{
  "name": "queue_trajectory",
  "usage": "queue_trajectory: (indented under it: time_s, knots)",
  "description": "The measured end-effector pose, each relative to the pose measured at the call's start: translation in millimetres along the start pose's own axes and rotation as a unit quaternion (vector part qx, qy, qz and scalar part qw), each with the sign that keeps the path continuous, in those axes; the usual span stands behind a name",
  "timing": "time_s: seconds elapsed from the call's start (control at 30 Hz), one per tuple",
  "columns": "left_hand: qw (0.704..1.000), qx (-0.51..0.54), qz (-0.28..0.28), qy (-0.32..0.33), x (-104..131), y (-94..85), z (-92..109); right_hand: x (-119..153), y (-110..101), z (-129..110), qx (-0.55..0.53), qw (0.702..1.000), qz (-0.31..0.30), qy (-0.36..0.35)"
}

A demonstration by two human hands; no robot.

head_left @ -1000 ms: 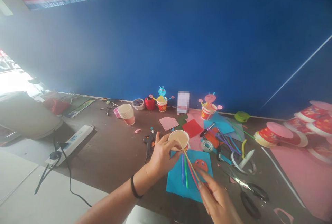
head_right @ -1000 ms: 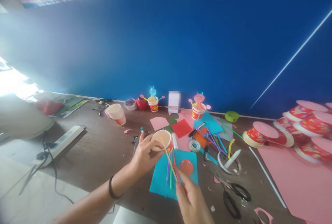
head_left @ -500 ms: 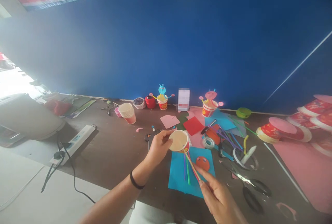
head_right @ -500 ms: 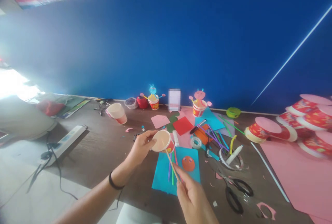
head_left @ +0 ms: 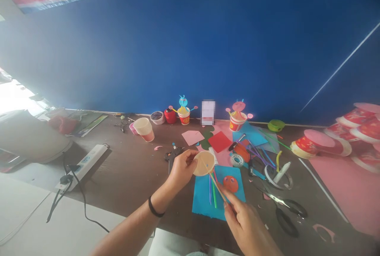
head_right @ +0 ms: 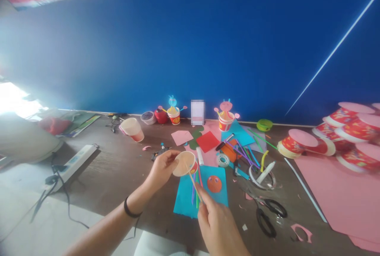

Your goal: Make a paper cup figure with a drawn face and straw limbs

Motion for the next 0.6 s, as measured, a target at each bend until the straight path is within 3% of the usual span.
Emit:
queue_trajectory:
  time_s: [0.23, 0.37, 0.5, 0.6]
  knots:
    - [1.0, -0.021, -0.019, 0.007, -1, -3.5, 1, 1, -4, -8, 0.106, 0.992, 0.059, -0.047]
    - [0.999, -0.043, -0.026, 0.01, -1, -6.0, 0, 0, -2, -8, 0.112, 0.992, 0.034, -0.043]
    - [0.997, -0.064, -0.013, 0.029, 0, -10.5, 1, -4, -2, -4, -0.04, 0.999, -0.001, 0.004]
    - [0.997, -0.071, -0.004, 0.036, 0, -13.4, 1, -9, 4, 0, -0.22, 0.974, -0.029, 0.05]
Point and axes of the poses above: each hand's wrist, its own x-axis away from the middle knuckle, its own y-axis out of the palm, z = x × y, the point moved 10 cm from there along -x, towards the middle knuckle, and after that the axes turned 1 degree about -x, right-handed, at the moved point
